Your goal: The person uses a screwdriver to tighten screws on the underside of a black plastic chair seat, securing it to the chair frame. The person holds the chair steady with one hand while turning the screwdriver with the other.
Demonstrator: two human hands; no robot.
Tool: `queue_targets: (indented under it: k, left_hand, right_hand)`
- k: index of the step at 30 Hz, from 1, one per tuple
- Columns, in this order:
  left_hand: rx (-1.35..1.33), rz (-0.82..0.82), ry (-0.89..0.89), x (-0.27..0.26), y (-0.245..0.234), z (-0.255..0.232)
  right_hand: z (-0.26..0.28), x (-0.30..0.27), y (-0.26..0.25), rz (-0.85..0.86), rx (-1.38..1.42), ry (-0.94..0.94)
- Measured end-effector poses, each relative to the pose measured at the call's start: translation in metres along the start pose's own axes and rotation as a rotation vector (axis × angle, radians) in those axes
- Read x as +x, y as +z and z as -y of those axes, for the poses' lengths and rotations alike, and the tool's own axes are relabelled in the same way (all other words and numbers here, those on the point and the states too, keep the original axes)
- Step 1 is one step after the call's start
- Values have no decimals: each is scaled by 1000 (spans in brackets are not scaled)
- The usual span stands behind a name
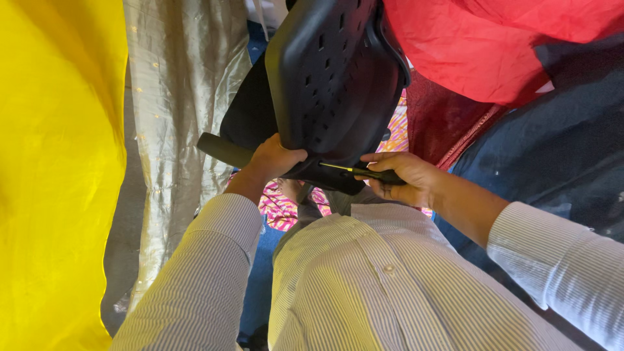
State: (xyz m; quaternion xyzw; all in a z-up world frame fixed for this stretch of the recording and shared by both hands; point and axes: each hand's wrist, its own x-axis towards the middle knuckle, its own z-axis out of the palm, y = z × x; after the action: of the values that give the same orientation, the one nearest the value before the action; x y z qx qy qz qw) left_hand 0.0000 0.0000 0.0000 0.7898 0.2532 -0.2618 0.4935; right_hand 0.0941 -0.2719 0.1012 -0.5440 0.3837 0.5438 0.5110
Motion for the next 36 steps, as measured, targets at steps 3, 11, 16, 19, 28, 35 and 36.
queue_targets:
  k: [3,11,16,19,28,35,36]
  left_hand:
    - [-63,25,25,2,-2,1]
    - [-17,0,69,5,0,10]
    - [39,46,44,7,0,15]
    - [-40,42,95,9,-1,17]
    - [-220,136,109,21,-5,28]
    - [-208,96,142,29,-5,32]
    - [-225,97,141,30,-5,33]
  right_hand:
    - [1,-2,5,27,-31,-71]
    - [-11,-10,22,32,-744,-500]
    - [-18,-2,18,-5,-341,-318]
    - [-19,6,12,-37,31,-74]
    - [-22,6,22,85,-90,-136]
    - [-41,-1,32,71,-522,-528]
    - [-43,-1,32,88,-589,-605]
